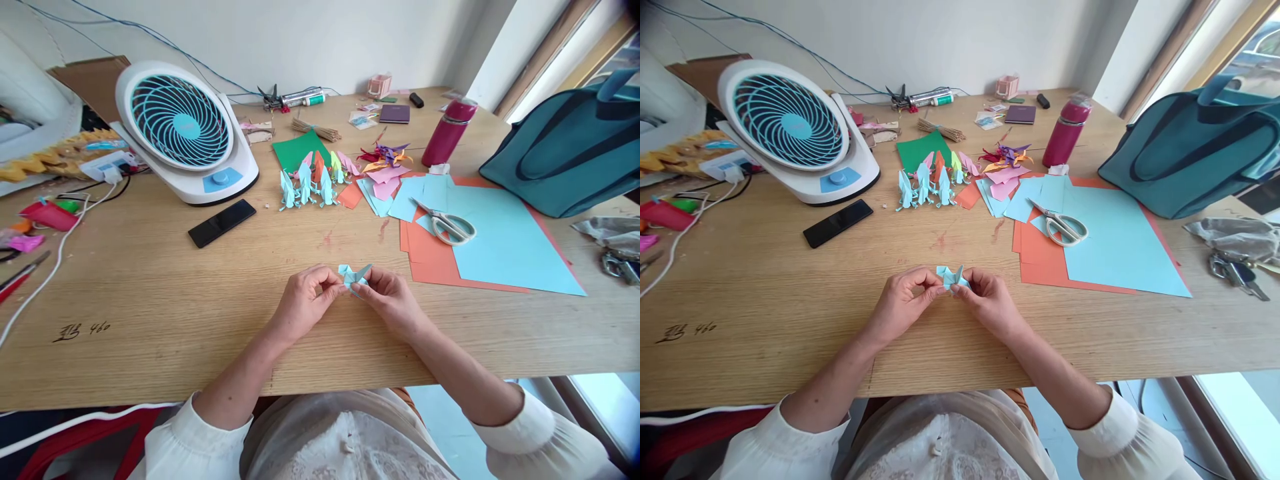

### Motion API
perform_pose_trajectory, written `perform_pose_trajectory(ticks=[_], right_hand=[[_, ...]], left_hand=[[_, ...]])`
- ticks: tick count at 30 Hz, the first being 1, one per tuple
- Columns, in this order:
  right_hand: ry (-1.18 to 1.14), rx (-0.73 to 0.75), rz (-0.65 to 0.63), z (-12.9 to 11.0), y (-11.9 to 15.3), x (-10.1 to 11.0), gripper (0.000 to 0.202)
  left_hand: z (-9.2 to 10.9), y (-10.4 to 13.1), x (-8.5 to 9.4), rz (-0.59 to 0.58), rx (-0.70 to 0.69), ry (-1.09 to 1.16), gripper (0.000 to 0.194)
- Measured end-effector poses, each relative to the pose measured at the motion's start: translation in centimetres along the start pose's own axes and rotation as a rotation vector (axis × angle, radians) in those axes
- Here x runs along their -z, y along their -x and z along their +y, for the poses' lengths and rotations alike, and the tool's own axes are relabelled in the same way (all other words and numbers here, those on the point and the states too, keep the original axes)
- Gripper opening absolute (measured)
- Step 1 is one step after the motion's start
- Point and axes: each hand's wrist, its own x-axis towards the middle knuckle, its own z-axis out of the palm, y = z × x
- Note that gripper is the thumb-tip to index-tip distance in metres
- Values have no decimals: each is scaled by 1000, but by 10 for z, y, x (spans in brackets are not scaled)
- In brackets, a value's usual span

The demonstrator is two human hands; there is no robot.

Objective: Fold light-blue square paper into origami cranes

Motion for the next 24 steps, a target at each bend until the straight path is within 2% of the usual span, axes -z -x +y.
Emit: perform_pose_trajectory(ticks=[3,5,8,11,16,21,24], right_hand=[[-104,-32,-82,-3,3,-2,37],[-154,-55,-93,-3,4,-3,35],[-156,-46,-30,1,3,-6,36],[-117,-10,4,6,1,-9,39],[-64,-6,-53,3,3,-11,41],[0,41,-71,2,3,-11,39],[72,63,-75,6,-1,-14,38]], left_hand=[[2,-2,9,-139,25,133,22],[2,-2,11,-195,59,228,24],[-3,-1,4,-131,133,265,20],[-9,1,-5,-63,194,343,27],[-12,0,-4,19,271,456,36],[-8,-3,0,-15,309,556,35],[-8,-3,-3,-5,273,511,32]])
